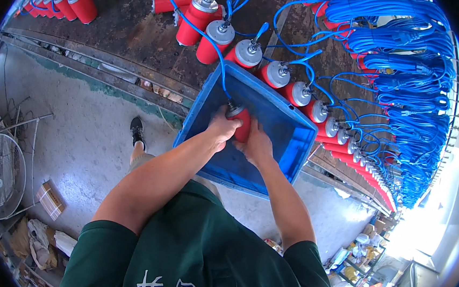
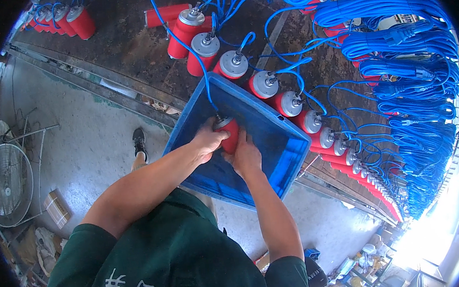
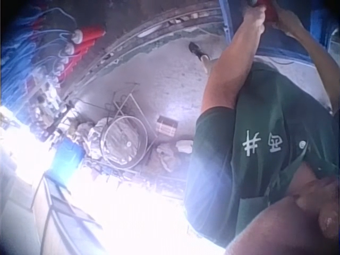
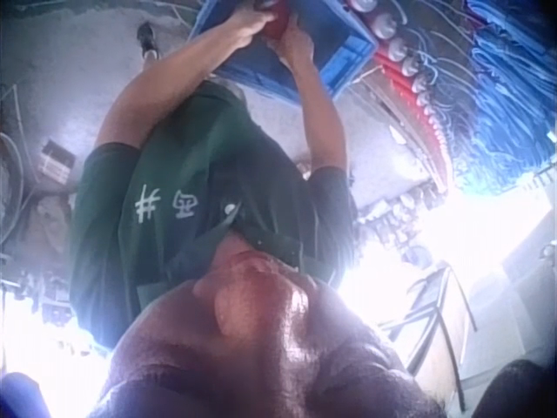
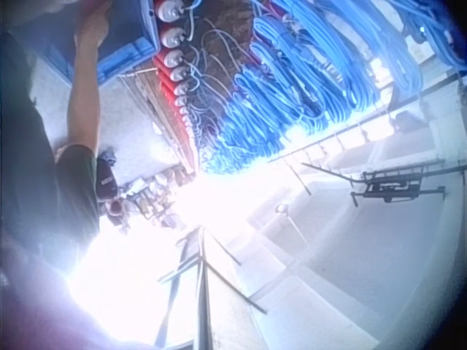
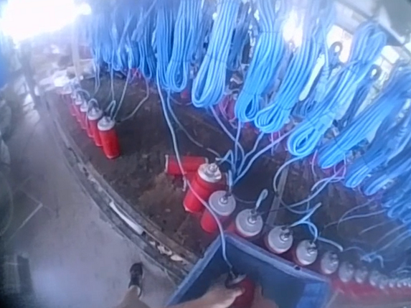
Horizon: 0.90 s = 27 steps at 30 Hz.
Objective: The person assembles industrial components by tightening a nut with a wrench, dipping the red cylindrical component into a blue bin of liquid, and then reattaching it to the assembly line.
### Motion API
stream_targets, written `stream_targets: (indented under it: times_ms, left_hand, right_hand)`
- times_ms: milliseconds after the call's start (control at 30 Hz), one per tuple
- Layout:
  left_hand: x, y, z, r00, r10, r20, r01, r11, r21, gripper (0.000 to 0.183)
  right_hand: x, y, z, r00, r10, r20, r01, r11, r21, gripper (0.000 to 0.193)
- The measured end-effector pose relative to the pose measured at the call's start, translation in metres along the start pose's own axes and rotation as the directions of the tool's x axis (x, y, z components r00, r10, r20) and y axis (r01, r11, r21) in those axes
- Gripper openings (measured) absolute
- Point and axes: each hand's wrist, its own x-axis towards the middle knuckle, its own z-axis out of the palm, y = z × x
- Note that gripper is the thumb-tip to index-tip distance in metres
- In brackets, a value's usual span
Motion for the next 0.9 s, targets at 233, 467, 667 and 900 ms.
stream_targets:
  times_ms: [233, 467, 667, 900]
  left_hand:
    - [-0.011, 0.007, 0.002, 1.000, 0.027, 0.000, -0.027, 0.999, 0.025, 0.069]
    - [-0.041, 0.039, -0.004, 0.952, 0.305, 0.019, -0.293, 0.893, 0.341, 0.086]
    - [-0.069, 0.092, -0.022, 0.831, 0.458, 0.316, -0.532, 0.821, 0.206, 0.091]
    - [-0.066, 0.096, -0.063, 0.719, 0.616, 0.322, -0.695, 0.639, 0.329, 0.087]
  right_hand:
    - [-0.005, -0.002, -0.002, 0.999, -0.002, -0.036, 0.003, 1.000, 0.024, 0.107]
    - [-0.016, -0.014, -0.025, 0.989, -0.010, -0.148, 0.059, 0.940, 0.336, 0.107]
    - [-0.029, -0.024, -0.050, 0.948, -0.128, -0.292, 0.271, 0.807, 0.525, 0.105]
    - [-0.028, -0.054, -0.050, 0.933, -0.249, -0.258, 0.353, 0.765, 0.539, 0.107]
